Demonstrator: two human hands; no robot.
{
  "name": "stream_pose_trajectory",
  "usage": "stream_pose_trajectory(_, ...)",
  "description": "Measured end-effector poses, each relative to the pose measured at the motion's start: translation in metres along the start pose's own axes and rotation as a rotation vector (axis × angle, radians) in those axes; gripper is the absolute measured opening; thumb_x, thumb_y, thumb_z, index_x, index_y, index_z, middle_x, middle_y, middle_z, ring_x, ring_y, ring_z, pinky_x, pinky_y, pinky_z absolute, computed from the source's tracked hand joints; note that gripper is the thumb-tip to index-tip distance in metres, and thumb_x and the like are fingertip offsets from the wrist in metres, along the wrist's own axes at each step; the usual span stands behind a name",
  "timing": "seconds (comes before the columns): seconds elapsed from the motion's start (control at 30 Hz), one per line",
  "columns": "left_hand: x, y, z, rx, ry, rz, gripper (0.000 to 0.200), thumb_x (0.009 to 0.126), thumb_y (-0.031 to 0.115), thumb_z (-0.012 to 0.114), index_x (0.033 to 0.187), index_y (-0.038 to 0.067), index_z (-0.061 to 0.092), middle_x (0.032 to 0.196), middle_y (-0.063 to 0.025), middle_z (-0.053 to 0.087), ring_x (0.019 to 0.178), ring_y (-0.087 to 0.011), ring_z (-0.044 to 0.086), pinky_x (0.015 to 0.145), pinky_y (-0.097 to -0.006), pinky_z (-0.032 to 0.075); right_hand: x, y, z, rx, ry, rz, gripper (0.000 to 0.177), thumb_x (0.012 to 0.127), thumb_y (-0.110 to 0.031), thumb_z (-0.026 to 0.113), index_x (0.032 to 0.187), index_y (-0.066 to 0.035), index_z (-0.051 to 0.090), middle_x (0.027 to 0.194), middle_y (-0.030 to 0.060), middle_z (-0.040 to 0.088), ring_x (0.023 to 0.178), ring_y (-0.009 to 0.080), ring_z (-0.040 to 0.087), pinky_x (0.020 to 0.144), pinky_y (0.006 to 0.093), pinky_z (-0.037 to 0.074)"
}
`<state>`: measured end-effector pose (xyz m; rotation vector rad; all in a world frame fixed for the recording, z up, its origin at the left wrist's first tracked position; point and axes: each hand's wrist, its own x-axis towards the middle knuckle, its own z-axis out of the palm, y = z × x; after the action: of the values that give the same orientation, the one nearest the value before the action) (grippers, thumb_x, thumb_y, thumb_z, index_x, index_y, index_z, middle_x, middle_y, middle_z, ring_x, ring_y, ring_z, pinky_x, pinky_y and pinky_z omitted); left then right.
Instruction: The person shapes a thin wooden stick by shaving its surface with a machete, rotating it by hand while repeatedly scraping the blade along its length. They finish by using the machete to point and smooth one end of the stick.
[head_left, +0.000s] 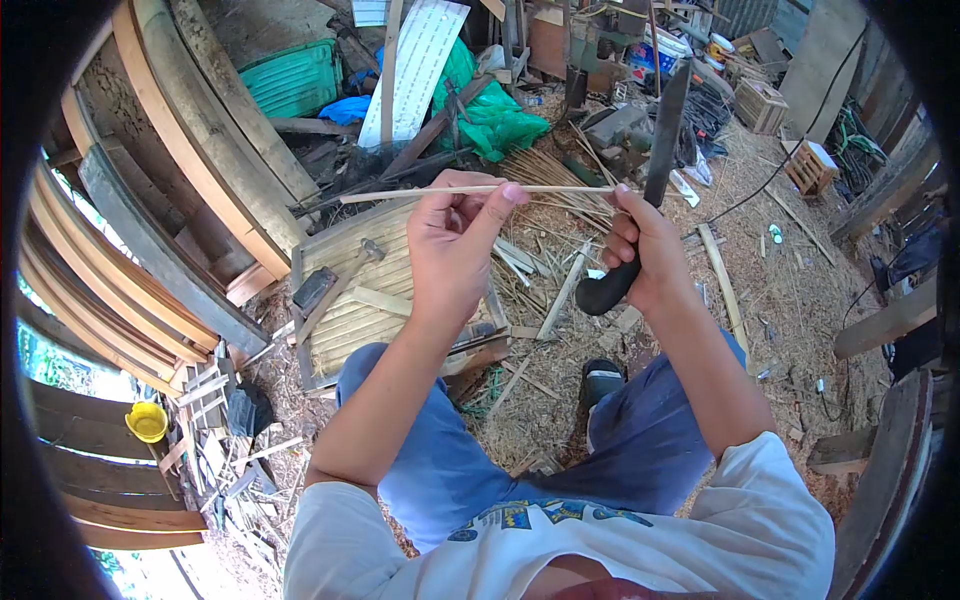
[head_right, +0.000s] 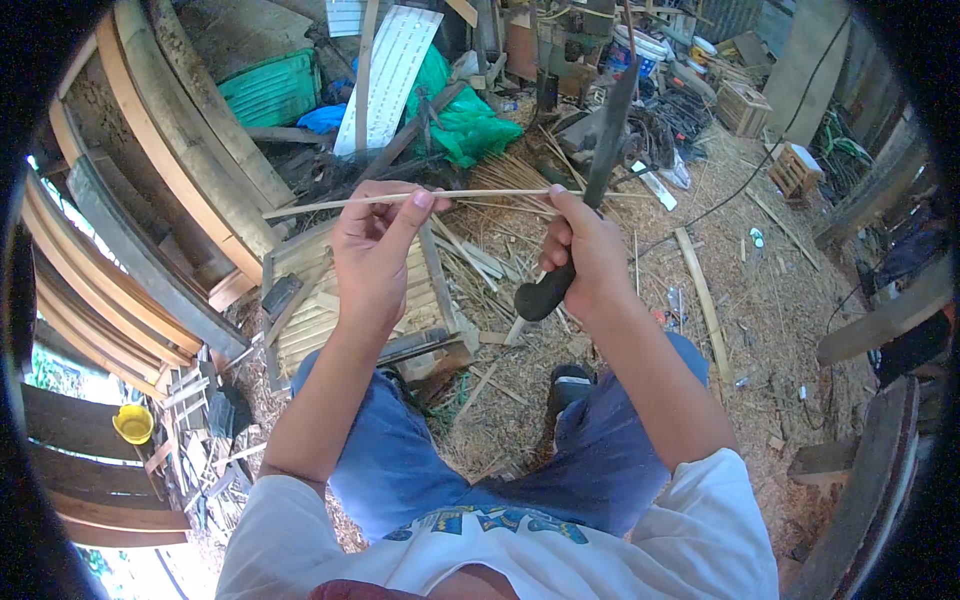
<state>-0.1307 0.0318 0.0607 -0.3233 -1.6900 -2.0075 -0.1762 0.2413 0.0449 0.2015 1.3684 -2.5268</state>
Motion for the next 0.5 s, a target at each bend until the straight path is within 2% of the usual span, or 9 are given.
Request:
stream_pose_trajectory(0.2,-0.001,0.0,0.003,-0.035,-0.057,-0.088,0.014,0.095,0.008,0.071,0.105,0.003,0.062,0.098,-0.0073,0.07,0.09,-0.0154,0.07,0.085,-0.0283,0.055,0.006,-0.011,-0.01,0.062,0.013,-0.069,0.022,0.095,-0.028,0.07,0.091,-0.01,0.058,0.059,-0.0056,0.04,0.049,0.0092,0.04,0.051,0.0299,0.036)
stream_pose_trajectory(0.4,0.011,0.013,-0.015,-0.061,-0.099,-0.043,0.021,0.097,0.013,0.068,0.113,0.003,0.06,0.104,-0.0059,0.063,0.089,-0.0165,0.068,0.084,-0.0321,0.057,0.01,-0.032,-0.019,0.042,0.079,-0.195,0.021,0.094,-0.026,0.069,0.091,-0.009,0.059,0.059,-0.0055,0.039,0.05,0.0096,0.04,0.051,0.0301,0.036)
stream_pose_trajectory(0.43,0.013,0.016,-0.02,0.022,-0.091,-0.057,0.026,0.103,0.025,0.06,0.115,0.002,0.06,0.103,-0.0069,0.062,0.088,-0.0176,0.068,0.084,-0.034,0.057,0.01,-0.035,-0.021,0.04,0.085,-0.217,0.02,0.094,-0.025,0.069,0.091,-0.009,0.058,0.059,-0.0054,0.039,0.05,0.0097,0.039,0.051,0.0302,0.036)
stream_pose_trajectory(0.5,0.018,0.022,-0.033,-0.029,-0.136,-0.086,0.034,0.105,0.033,0.054,0.114,0.001,0.06,0.104,-0.0077,0.062,0.087,-0.0185,0.068,0.084,-0.0351,0.056,0.013,-0.042,-0.026,0.044,0.094,-0.254,0.019,0.093,-0.023,0.07,0.089,-0.009,0.059,0.059,-0.0053,0.039,0.05,0.0098,0.039,0.051,0.0304,0.036)
